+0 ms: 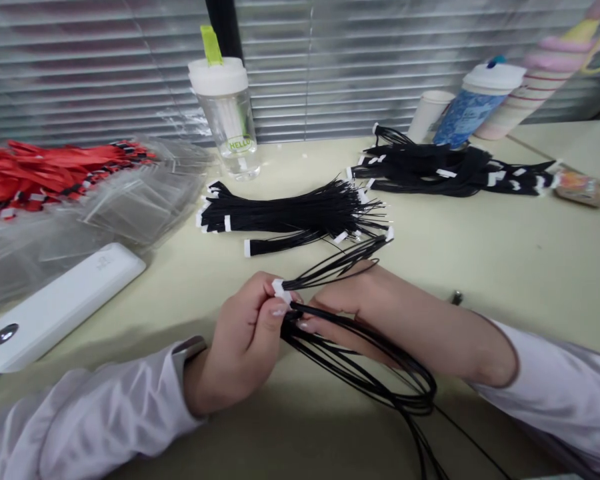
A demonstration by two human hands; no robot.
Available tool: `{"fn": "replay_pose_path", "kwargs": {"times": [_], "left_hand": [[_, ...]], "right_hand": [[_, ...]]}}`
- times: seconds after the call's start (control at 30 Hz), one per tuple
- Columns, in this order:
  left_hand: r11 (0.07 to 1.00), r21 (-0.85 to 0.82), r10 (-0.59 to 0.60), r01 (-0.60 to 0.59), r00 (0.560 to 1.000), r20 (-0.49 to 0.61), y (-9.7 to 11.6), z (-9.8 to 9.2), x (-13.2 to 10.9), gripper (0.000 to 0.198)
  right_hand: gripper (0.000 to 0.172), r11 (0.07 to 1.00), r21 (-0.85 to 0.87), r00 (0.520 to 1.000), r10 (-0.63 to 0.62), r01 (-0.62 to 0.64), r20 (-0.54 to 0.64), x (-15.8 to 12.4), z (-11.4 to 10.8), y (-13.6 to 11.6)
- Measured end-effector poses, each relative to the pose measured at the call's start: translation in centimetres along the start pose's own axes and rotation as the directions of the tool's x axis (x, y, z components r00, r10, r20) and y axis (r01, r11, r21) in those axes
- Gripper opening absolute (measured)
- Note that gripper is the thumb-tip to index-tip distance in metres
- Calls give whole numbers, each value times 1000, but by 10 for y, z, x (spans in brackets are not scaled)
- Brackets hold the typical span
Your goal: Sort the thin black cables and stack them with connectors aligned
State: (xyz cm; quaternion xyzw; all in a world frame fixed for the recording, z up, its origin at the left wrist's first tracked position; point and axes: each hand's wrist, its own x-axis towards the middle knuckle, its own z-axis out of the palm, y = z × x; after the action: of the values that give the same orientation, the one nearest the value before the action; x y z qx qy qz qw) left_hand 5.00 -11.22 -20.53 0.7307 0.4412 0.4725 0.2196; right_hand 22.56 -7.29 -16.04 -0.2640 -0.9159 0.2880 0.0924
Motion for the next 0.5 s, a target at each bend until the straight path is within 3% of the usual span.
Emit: {"fn": "replay_pose_path", "kwargs": {"times": [0.3, 0.43, 0.5], "left_hand": [[998, 25, -59, 58, 998, 26, 0, 1, 2, 15], [963, 17, -271, 270, 962, 37, 1, 4, 6, 24], [929, 6, -370, 371, 928, 37, 1, 5, 10, 27]], "right_hand": [[12, 996, -89, 997, -26, 20, -71, 5, 1, -9], [17, 949, -297, 993, 114, -106, 12, -4, -12, -8], [16, 881, -443, 986, 154, -166, -63, -12, -26, -6]]}}
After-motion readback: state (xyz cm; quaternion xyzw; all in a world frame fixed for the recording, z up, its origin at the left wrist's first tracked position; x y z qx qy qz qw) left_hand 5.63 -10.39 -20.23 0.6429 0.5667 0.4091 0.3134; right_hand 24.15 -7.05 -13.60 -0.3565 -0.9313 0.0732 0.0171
